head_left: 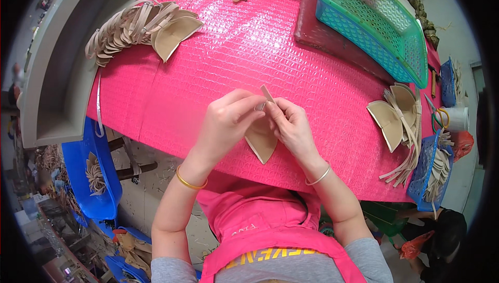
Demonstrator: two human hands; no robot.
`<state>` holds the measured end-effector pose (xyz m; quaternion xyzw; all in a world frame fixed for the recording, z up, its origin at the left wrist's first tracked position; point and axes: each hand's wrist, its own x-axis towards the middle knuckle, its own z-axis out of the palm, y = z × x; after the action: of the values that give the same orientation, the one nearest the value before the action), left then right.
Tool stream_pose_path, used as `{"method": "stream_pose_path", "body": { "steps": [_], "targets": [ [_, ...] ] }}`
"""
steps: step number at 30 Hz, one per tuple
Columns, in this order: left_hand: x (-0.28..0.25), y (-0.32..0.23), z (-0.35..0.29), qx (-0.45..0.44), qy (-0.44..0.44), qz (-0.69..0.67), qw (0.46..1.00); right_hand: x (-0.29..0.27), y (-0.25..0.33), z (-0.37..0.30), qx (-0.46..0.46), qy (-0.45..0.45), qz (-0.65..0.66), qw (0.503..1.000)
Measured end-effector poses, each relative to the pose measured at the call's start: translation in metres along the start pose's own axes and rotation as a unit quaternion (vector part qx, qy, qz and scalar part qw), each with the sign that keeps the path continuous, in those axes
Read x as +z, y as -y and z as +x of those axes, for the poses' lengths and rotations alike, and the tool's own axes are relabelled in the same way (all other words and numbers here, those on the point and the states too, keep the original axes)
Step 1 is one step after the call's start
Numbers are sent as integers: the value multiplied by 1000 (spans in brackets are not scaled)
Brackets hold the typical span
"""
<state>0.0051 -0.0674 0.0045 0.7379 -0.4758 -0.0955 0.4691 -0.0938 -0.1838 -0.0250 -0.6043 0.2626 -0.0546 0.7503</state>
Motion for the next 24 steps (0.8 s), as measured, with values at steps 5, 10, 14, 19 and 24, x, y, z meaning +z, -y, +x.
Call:
{"method": "stream_pose_path", "body": {
  "steps": [5, 10, 14, 19, 24],
  "targets": [
    [2, -4, 1, 19, -58, 62, 996, -5, -2, 0, -76, 10, -110, 991],
    [-5, 0, 2, -61, -51, -21, 997, -3, 12, -13, -40, -25, 5, 999],
    [-10, -3, 5, -259, -58, -298, 917, -5, 5, -25, -103, -12, -55, 993],
    [-6, 2, 2, -297, -31, -406, 864, 7, 10, -18, -104, 8, -88, 991],
    [-5, -1, 1, -246, -34, -354, 902, 12, 8, -18, -148, -16, -48, 988]
  ]
}}
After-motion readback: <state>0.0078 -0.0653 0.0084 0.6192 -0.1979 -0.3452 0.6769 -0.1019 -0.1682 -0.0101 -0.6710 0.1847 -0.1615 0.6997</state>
